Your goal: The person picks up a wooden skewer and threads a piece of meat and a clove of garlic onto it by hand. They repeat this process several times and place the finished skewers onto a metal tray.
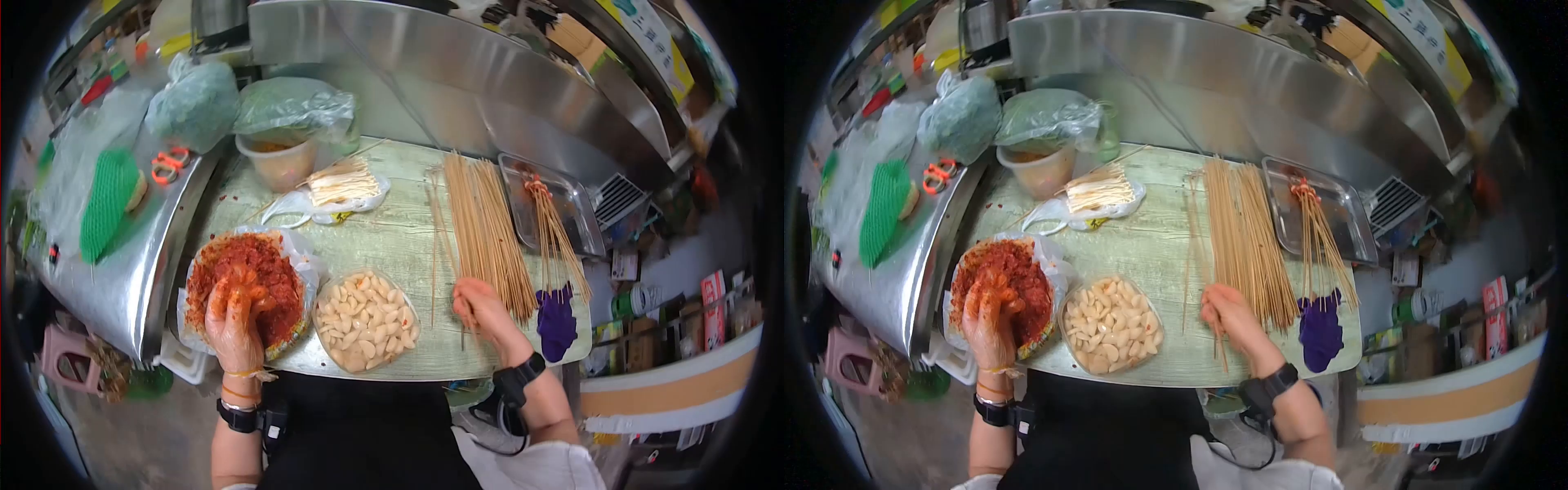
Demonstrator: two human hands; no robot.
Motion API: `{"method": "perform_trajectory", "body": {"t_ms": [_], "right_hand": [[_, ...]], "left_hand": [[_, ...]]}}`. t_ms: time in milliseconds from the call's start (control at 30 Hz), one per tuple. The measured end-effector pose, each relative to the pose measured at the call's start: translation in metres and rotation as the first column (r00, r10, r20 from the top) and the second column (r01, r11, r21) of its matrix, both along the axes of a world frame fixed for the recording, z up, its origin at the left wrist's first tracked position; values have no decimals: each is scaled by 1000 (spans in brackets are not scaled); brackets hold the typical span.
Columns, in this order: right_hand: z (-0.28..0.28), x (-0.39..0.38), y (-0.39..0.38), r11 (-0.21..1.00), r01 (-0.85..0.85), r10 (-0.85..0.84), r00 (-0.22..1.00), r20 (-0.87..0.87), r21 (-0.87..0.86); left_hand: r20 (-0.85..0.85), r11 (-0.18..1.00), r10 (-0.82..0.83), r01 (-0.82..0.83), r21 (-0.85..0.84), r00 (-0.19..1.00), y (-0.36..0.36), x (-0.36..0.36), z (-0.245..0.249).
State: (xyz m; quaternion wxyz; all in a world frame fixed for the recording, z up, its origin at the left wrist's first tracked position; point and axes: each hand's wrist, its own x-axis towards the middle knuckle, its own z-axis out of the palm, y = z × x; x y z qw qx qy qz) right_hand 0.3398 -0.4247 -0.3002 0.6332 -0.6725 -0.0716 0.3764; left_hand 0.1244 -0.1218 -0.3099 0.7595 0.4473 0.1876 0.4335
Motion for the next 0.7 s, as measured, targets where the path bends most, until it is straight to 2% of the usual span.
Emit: {"method": "perform_trajectory", "body": {"t_ms": [167, 267, 333, 367, 400, 433, 467, 533, 600, 633, 700], "right_hand": [[10, -4, -4, 998, 41, -44, 996, 73, 43], [15, -6, -7, 995, 58, -61, 998, 34, 77], [23, -8, -13, 930, 219, -264, 957, 121, 296], [25, -8, -12, 873, 197, -318, 923, 215, 446], [39, -14, -6, 847, 208, -378, 883, 279, 490], [53, -21, 3, 796, 269, -444, 869, 220, 542], [62, -28, 11, 799, 239, -427, 872, 240, 552], [67, -42, 25, 800, 211, -412, 874, 258, 562], [64, -57, 40, 874, 61, -317, 824, 470, 482], [60, -60, 48, 866, 47, -306, 837, 454, 497], [49, -71, 62, 920, -104, -170, 762, 624, 378]], "left_hand": [[-6, 1000, -2, 2, -12, 1000, -6, -2, 7], [23, 999, -32, 33, -21, 999, -4, -3, 3], [33, 1000, -10, 10, -4, 999, -3, -3, -1], [38, 1000, 2, -2, 1, 999, -2, -5, -3], [77, 999, -37, 40, -34, 996, 2, -8, -3], [131, 994, -82, 91, -64, 988, 5, -7, -1], [145, 992, -32, 49, -119, 989, 3, -6, 8], [118, 992, -24, 38, -121, 993, 12, -13, 18], [77, 996, -29, 36, -85, 997, 20, -21, 25], [64, 998, -7, 11, -67, 998, 26, -27, 27], [60, 999, -3, 5, -36, 998, 37, -39, 27]]}}
